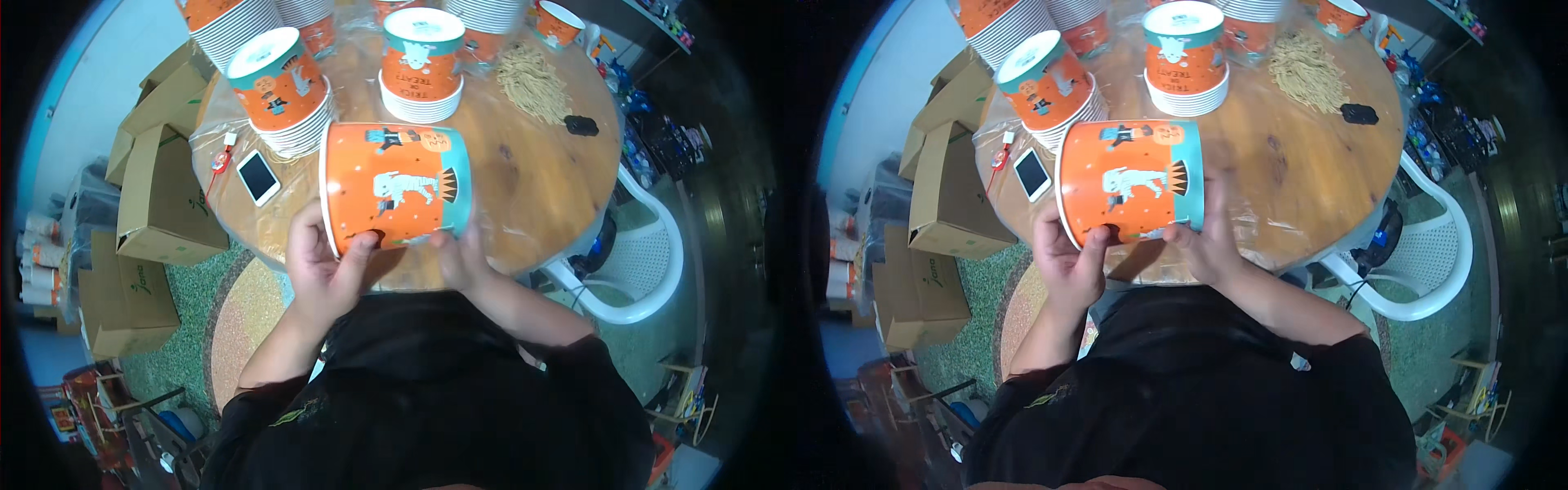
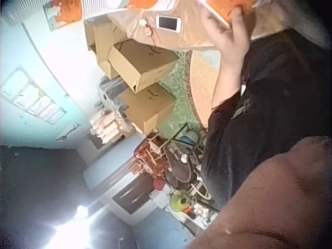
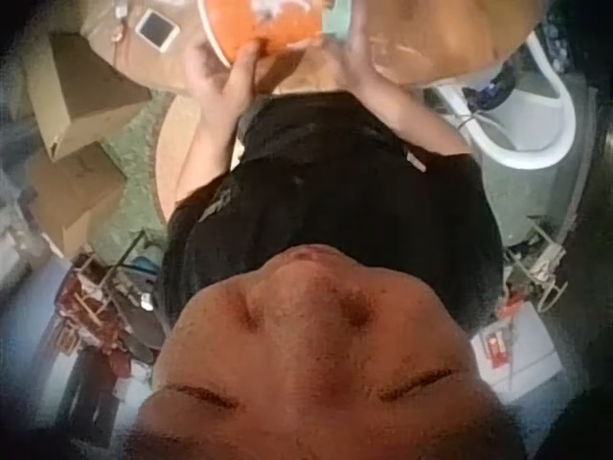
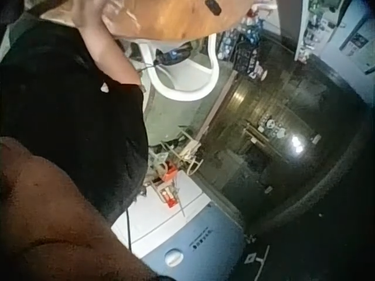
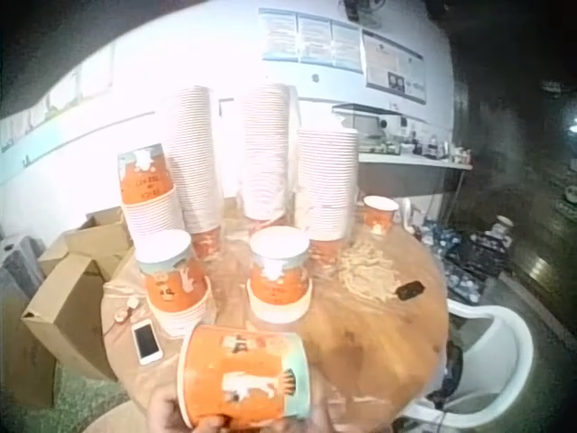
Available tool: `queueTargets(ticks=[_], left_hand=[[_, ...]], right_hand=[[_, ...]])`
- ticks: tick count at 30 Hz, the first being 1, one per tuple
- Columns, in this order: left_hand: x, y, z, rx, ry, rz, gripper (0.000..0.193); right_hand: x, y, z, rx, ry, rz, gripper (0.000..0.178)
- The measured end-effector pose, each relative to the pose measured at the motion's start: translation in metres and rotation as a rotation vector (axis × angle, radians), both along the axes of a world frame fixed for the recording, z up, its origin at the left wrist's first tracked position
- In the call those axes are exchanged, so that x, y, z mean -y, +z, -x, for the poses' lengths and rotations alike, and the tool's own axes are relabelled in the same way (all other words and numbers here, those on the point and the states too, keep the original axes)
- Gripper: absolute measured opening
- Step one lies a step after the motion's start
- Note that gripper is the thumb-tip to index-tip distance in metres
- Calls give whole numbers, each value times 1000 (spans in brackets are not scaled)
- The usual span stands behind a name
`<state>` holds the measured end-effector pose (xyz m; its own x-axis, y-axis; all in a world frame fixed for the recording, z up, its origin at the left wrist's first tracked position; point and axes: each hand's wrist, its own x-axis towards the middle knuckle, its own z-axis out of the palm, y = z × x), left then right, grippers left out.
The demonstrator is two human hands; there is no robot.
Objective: Attaching elastic strings to paper cups at a manufacturing table.
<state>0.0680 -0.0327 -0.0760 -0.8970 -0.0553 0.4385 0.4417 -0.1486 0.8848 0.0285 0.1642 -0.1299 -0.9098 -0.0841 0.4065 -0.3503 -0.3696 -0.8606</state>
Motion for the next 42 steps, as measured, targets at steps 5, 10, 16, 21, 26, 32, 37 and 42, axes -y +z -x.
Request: queueTargets(ticks=[5,10,16,21,26,32,37,42], left_hand=[[22,28,19,-322,281,952,27],[12,31,39,-435,211,1243,24],[2,17,42,-476,227,1253,30],[-4,15,38,-466,265,1252,32],[-1,10,28,-492,272,1157,35],[0,3,7,-609,325,996,31],[0,1,-5,-711,179,886,30],[-12,-5,-5,-620,83,874,33]], right_hand=[[-68,13,59,12,-365,-684,43],[-204,-4,185,103,-760,-1186,14],[-249,-16,254,160,-776,-1504,20],[-246,-18,269,232,-682,-1548,26],[-232,-10,264,158,-612,-1738,34],[-207,-10,224,285,-687,-1346,27],[-209,-21,178,661,-180,-472,18],[-132,17,63,730,-17,-208,11]])
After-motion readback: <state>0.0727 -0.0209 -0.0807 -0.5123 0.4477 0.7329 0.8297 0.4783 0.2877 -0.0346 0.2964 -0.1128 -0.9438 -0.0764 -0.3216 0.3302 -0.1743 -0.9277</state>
